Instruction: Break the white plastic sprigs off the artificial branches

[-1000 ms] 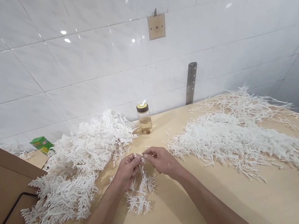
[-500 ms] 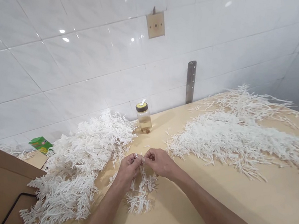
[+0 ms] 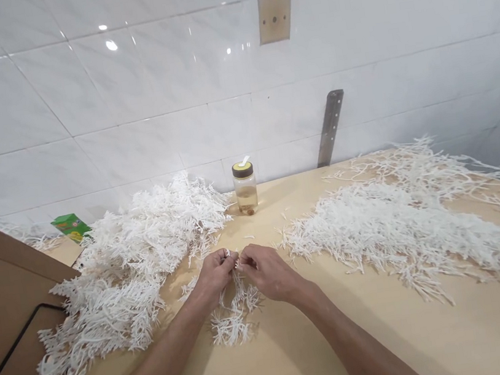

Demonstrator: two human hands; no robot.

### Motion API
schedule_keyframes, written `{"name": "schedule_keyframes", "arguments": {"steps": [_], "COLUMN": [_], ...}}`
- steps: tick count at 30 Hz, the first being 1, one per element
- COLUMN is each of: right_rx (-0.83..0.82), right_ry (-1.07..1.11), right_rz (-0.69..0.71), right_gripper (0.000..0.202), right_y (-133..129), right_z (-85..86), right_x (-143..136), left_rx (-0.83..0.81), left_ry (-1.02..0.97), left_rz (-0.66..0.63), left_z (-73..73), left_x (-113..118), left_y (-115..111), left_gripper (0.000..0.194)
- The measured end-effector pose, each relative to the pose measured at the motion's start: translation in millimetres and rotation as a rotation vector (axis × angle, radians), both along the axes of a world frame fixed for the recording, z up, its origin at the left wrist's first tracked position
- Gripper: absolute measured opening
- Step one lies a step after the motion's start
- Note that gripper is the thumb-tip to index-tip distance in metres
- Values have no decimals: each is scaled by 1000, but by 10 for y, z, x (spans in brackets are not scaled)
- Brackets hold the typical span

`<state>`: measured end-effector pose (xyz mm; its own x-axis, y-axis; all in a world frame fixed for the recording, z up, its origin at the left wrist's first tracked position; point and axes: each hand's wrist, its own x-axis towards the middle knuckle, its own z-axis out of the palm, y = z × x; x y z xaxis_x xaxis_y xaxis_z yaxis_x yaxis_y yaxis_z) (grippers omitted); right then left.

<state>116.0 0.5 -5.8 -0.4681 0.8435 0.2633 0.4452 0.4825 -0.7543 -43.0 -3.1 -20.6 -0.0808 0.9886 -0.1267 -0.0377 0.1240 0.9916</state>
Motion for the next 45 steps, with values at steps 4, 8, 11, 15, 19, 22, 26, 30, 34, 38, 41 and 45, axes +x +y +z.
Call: {"name": "schedule_keyframes", "arguments": {"steps": [4, 8, 11, 15, 19, 22, 26, 30, 34, 38, 41, 45], "right_rx": [-20, -167, -349, -253, 58, -9, -209, -192, -220, -240, -255, -161], "right_ry": [27, 156, 302, 325, 132, 85, 89, 79, 58, 97, 102, 81], "right_rz": [-43, -346, -477, -606, -759, -537, -117, -52, -66, -53, -41, -12], "right_gripper": [16, 12, 15, 22, 17, 26, 31, 22, 25, 25, 26, 24], "right_y": [-12, 59, 148, 288, 362, 285, 104, 27, 6, -5, 3, -31], "right_z": [46, 21, -39, -81, -36, 24, 89, 118, 125, 113, 91, 88], "right_x": [13, 16, 56, 270, 491, 443, 188, 65, 73, 69, 73, 50], "left_rx": [35, 52, 29, -33, -61, -63, -24, -11, -20, -11, -13, -1], "left_ry": [122, 39, -51, -126, -195, -204, -168, -169, -155, -145, -137, -121], "left_rz": [7, -90, -110, -122, -157, -191, -192, -179, -179, -183, -195, -153], "left_z": [28, 23, 19, 52, 102, 125, 136, 131, 134, 160, 169, 124], "left_x": [15, 3, -5, -24, -47, -41, -5, 16, 13, 13, 25, 29], "left_y": [-5, -9, -16, -16, -12, -20, -44, -54, -50, -60, -76, -56], "left_gripper": [32, 36, 39, 41, 41, 41, 42, 45, 47, 48, 48, 45]}}
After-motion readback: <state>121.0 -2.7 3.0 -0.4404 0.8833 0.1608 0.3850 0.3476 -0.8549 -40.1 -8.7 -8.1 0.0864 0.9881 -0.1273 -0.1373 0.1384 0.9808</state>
